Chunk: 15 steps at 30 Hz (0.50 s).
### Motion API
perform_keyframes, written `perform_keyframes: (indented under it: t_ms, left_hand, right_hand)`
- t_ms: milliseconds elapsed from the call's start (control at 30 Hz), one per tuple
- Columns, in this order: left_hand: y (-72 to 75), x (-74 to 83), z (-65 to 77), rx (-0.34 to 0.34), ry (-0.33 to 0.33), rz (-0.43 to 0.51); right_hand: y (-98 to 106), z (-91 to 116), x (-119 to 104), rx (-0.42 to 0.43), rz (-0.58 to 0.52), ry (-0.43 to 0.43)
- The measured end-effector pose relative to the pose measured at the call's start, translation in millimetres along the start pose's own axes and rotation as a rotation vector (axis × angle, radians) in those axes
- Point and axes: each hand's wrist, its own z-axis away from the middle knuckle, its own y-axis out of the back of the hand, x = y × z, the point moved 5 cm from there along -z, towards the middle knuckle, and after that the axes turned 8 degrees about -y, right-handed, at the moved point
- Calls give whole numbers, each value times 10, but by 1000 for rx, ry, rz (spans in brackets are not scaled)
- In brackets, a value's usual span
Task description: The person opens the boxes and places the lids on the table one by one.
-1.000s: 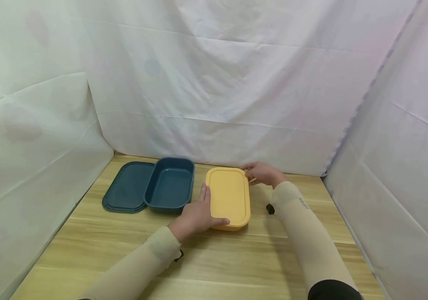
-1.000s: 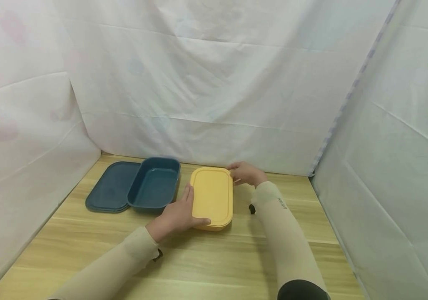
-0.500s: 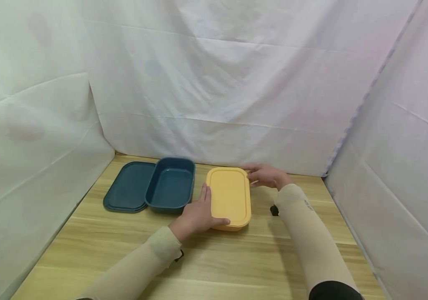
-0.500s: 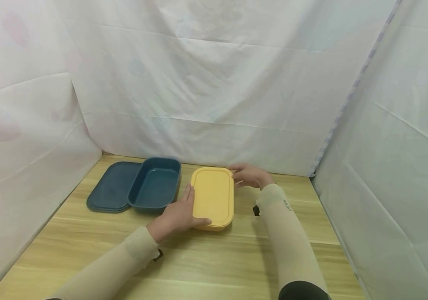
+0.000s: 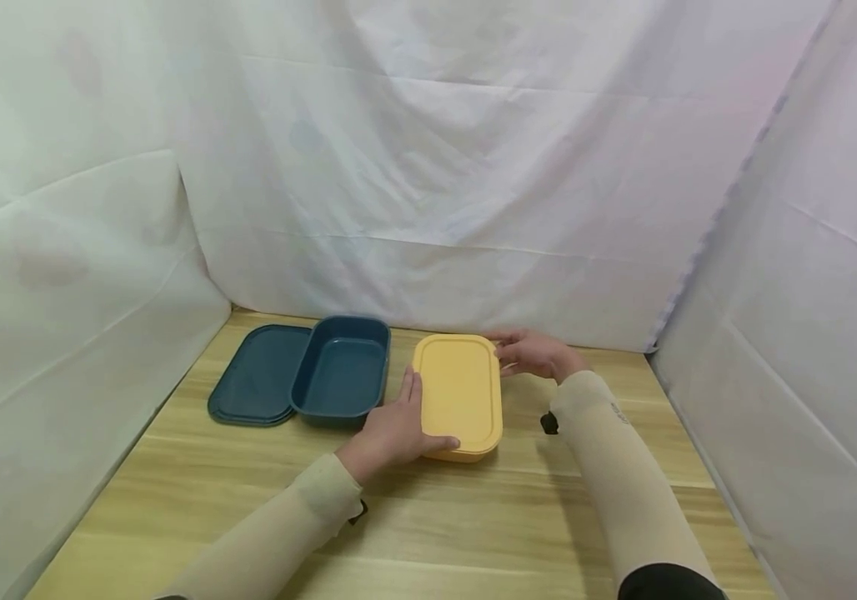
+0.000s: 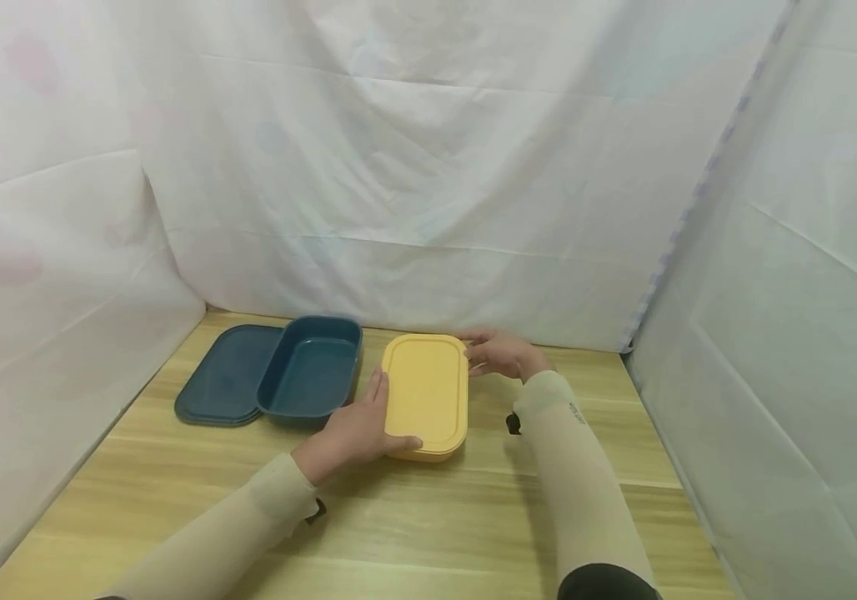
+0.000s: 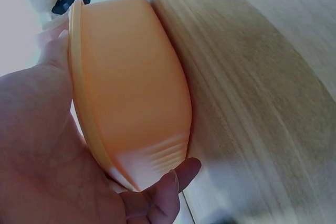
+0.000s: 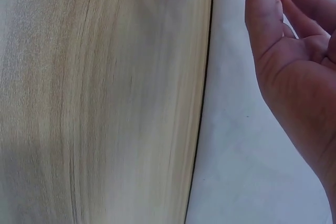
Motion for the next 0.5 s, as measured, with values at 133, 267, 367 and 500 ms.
perform_keyframes:
  t_ms: [133, 267, 367, 500]
  left_hand:
    - [31, 5, 9, 6, -15, 7]
    - [39, -3, 7, 7, -15, 7]
    - [32, -11, 2, 0, -10, 6]
    - [34, -15, 0, 4, -2, 16]
  right_hand:
    - [7, -6, 18, 6, -39, -2]
    - [2, -13, 26, -2, -67, 4]
    - [-5, -11, 27, 9, -84, -1]
    - [-23, -13, 21, 39, -91, -8]
